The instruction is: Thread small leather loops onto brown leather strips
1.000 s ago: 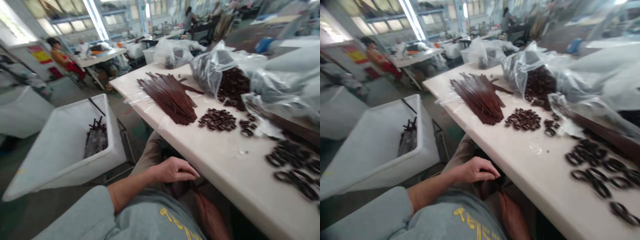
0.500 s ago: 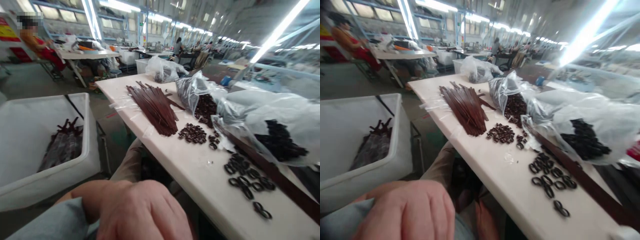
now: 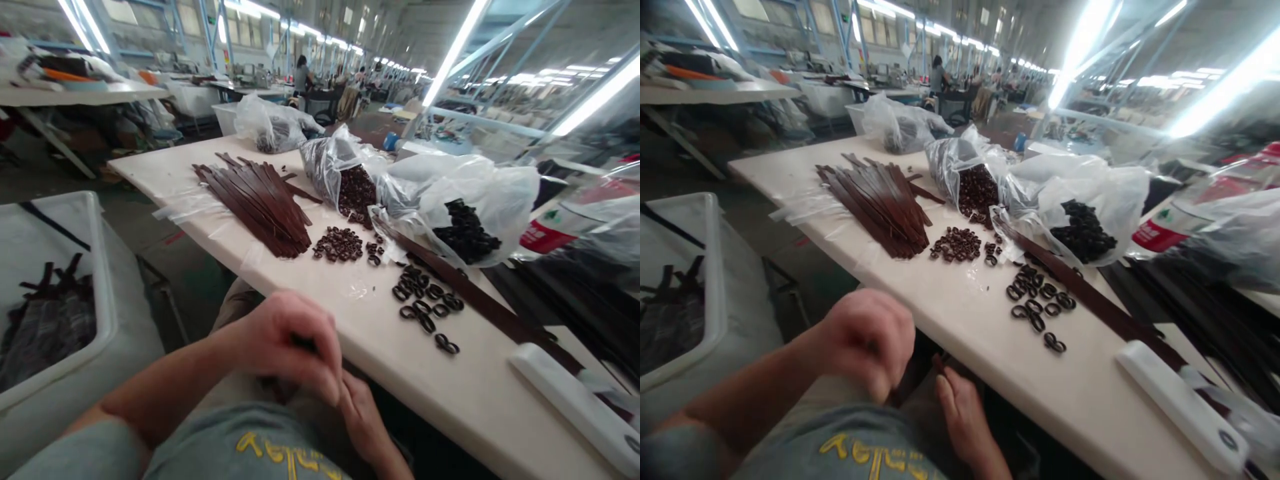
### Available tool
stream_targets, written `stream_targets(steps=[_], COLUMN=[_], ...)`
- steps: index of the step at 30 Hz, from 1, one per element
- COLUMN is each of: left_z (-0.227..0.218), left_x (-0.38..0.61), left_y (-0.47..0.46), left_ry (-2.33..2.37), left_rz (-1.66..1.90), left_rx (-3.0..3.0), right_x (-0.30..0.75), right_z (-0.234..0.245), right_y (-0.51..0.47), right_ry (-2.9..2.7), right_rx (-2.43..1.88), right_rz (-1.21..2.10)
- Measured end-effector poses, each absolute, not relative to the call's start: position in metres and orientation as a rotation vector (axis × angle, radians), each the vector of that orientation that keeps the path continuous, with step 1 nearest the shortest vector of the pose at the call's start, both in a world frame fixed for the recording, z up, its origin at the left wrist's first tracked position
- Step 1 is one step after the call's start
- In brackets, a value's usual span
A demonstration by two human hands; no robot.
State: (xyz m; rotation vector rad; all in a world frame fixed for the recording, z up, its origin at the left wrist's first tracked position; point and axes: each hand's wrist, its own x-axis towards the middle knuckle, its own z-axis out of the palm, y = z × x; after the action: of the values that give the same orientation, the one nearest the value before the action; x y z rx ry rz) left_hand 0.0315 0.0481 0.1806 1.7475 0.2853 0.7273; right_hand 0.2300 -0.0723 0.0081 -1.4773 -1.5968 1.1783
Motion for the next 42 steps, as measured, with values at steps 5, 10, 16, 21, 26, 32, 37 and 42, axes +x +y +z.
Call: stream_targets(steps=[5,10,16,21,26,32,37,42], left_z=[0.105,0.073,0.084,0.079,0.066,0.057,0.060,0.063], left_x=[0.047,0.050,0.089,0.108,0.102,0.098,0.091,0.079], left_y=[0.115,0.159,0.190,0.196,0.196,0.200,0.197,0.192], left_ry=[0.880,1.068,1.216,1.339,1.251,1.153,1.096,1.168], left_rz=[0.819,0.820,0.596,0.470,0.689,0.797,1.078,1.154], left_rx=[1.741,2.252,2.592,2.697,2.703,2.732,2.560,2.389], right_x=[0.225,0.234,0.240,0.236,0.239,0.234,0.230,0.232], right_z=[0.022,0.042,0.046,0.037,0.039,0.040,0.041,0.050], right_y=[-0.071,-0.070,-0.064,-0.067,-0.066,-0.061,-0.062,-0.061], right_ry=[-1.543,-1.311,-1.196,-1.145,-1.086,-1.082,-1.134,-1.190], right_rx=[-1.395,-1.241,-1.203,-1.218,-1.226,-1.207,-1.241,-1.305], right_rz=[1.271,1.431,1.442,1.450,1.392,1.346,1.304,1.230])
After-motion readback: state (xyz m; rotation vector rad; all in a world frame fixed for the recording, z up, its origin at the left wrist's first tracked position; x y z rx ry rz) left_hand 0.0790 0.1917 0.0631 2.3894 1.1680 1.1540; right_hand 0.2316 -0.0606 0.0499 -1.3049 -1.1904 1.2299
